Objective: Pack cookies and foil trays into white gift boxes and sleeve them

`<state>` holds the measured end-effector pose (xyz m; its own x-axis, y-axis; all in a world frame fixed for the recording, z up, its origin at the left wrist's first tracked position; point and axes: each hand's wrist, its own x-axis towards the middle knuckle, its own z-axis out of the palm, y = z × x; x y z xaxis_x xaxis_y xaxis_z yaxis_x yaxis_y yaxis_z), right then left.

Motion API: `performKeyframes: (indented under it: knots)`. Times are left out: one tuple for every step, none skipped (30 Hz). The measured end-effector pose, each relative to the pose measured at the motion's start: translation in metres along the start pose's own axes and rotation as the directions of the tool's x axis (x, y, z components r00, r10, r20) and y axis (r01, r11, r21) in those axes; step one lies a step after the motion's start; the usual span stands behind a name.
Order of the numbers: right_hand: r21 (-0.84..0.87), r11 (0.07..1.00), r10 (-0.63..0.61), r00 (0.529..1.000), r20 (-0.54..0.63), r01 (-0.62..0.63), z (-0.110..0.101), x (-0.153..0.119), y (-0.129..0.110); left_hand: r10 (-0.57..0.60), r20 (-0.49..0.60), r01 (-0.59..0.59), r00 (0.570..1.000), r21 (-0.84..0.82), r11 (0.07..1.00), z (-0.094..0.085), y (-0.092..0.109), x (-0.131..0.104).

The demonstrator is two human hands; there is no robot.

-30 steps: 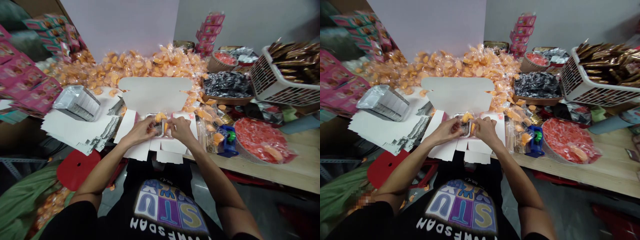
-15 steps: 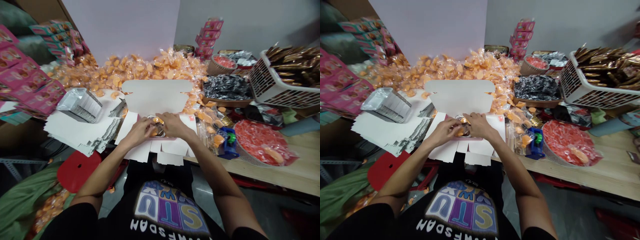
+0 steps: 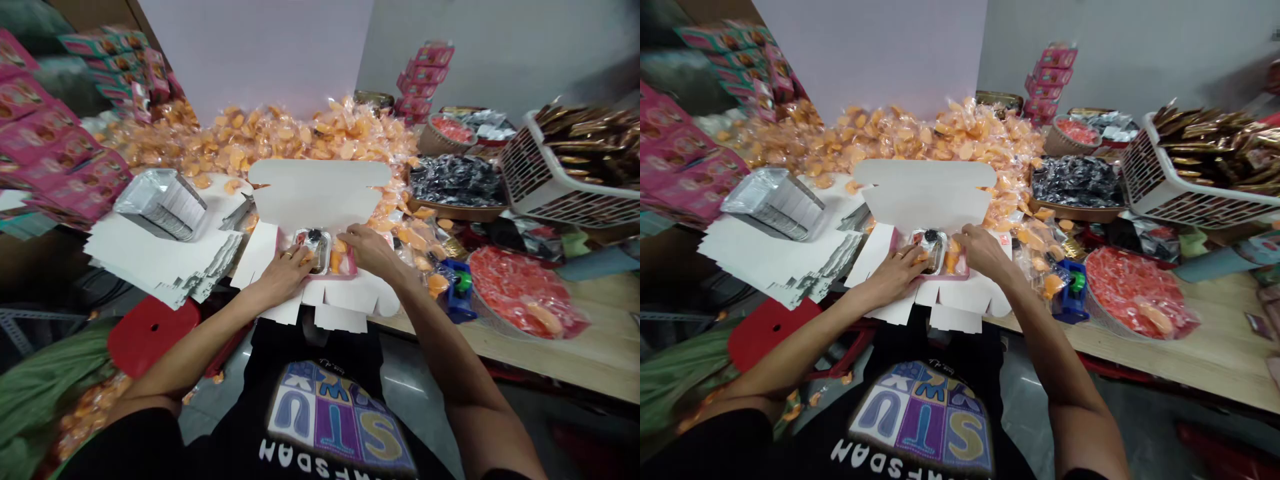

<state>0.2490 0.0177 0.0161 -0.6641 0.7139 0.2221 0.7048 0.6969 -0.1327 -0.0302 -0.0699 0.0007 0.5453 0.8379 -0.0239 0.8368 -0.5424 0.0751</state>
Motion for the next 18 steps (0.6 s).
performKeyframes:
  knots:
    - [-0.032, 0.998, -0.051, 0.999, -0.002, 0.051, 0.001, -0.004, 0.001, -0.017, 0.012, 0.017, 1.000, 0.011, 1.000, -0.002, 0.003, 0.000]
    - [-0.065, 0.994, -0.093, 0.996, -0.015, 0.092, 0.001, -0.007, 0.000, -0.032, 0.022, 0.032, 0.999, 0.018, 0.999, -0.004, 0.006, 0.001]
    - [-0.095, 0.989, -0.118, 0.993, -0.030, 0.115, 0.000, -0.010, -0.003, -0.045, 0.030, 0.044, 0.999, 0.023, 0.999, -0.006, 0.010, 0.001]
    - [-0.121, 0.986, -0.123, 0.992, -0.039, 0.118, -0.001, -0.011, -0.008, -0.057, 0.032, 0.056, 0.998, 0.027, 0.998, -0.007, 0.012, 0.001]
    - [-0.139, 0.985, -0.106, 0.993, -0.042, 0.100, -0.003, -0.012, -0.014, -0.068, 0.027, 0.067, 0.997, 0.033, 0.997, -0.007, 0.014, 0.001]
    - [-0.153, 0.986, -0.071, 0.997, -0.036, 0.065, -0.005, -0.014, -0.022, -0.079, 0.018, 0.078, 0.997, 0.039, 0.996, -0.007, 0.016, 0.001]
    - [-0.164, 0.986, -0.029, 0.999, -0.020, 0.025, -0.007, -0.015, -0.031, -0.089, 0.004, 0.089, 0.996, 0.042, 0.995, -0.007, 0.017, 0.001]
    - [-0.177, 0.984, 0.014, 1.000, 0.006, -0.013, -0.009, -0.016, -0.039, -0.096, -0.009, 0.097, 0.995, 0.042, 0.994, -0.006, 0.018, 0.001]
    - [-0.191, 0.981, 0.050, 0.998, 0.040, -0.041, -0.010, -0.018, -0.047, -0.099, -0.018, 0.100, 0.995, 0.039, 0.994, -0.006, 0.018, 0.001]
    - [-0.203, 0.978, 0.075, 0.994, 0.079, -0.057, -0.010, -0.019, -0.053, -0.097, -0.022, 0.098, 0.995, 0.032, 0.995, -0.005, 0.018, 0.000]
    - [-0.206, 0.977, 0.085, 0.989, 0.120, -0.059, -0.010, -0.021, -0.058, -0.089, -0.018, 0.090, 0.996, 0.020, 0.996, -0.005, 0.017, -0.001]
    - [-0.197, 0.979, 0.079, 0.984, 0.158, -0.047, -0.010, -0.023, -0.060, -0.081, -0.009, 0.081, 0.997, 0.002, 0.997, -0.006, 0.016, -0.002]
    - [-0.180, 0.983, 0.069, 0.981, 0.183, -0.036, -0.010, -0.025, -0.061, -0.075, 0.003, 0.075, 0.997, -0.025, 0.997, -0.007, 0.013, -0.003]
    - [-0.159, 0.987, 0.065, 0.979, 0.193, -0.034, -0.010, -0.027, -0.061, -0.074, 0.011, 0.074, 0.997, -0.062, 0.995, -0.008, 0.011, -0.003]
    - [-0.142, 0.989, 0.071, 0.979, 0.189, -0.044, -0.010, -0.029, -0.060, -0.078, 0.004, 0.078, 0.997, -0.107, 0.991, -0.009, 0.007, -0.002]
    - [-0.131, 0.989, 0.088, 0.981, 0.171, -0.066, -0.010, -0.030, -0.058, -0.084, -0.018, 0.080, 0.996, -0.156, 0.984, -0.010, 0.004, -0.001]
    - [-0.127, 0.988, 0.106, 0.984, 0.145, -0.087, -0.010, -0.032, -0.058, -0.087, -0.050, 0.075, 0.995, -0.202, 0.976, -0.011, 0.000, 0.002]
    - [-0.129, 0.987, 0.115, 0.986, 0.122, -0.099, -0.010, -0.033, -0.059, -0.085, -0.081, 0.063, 0.993, -0.240, 0.969, -0.011, -0.004, 0.006]
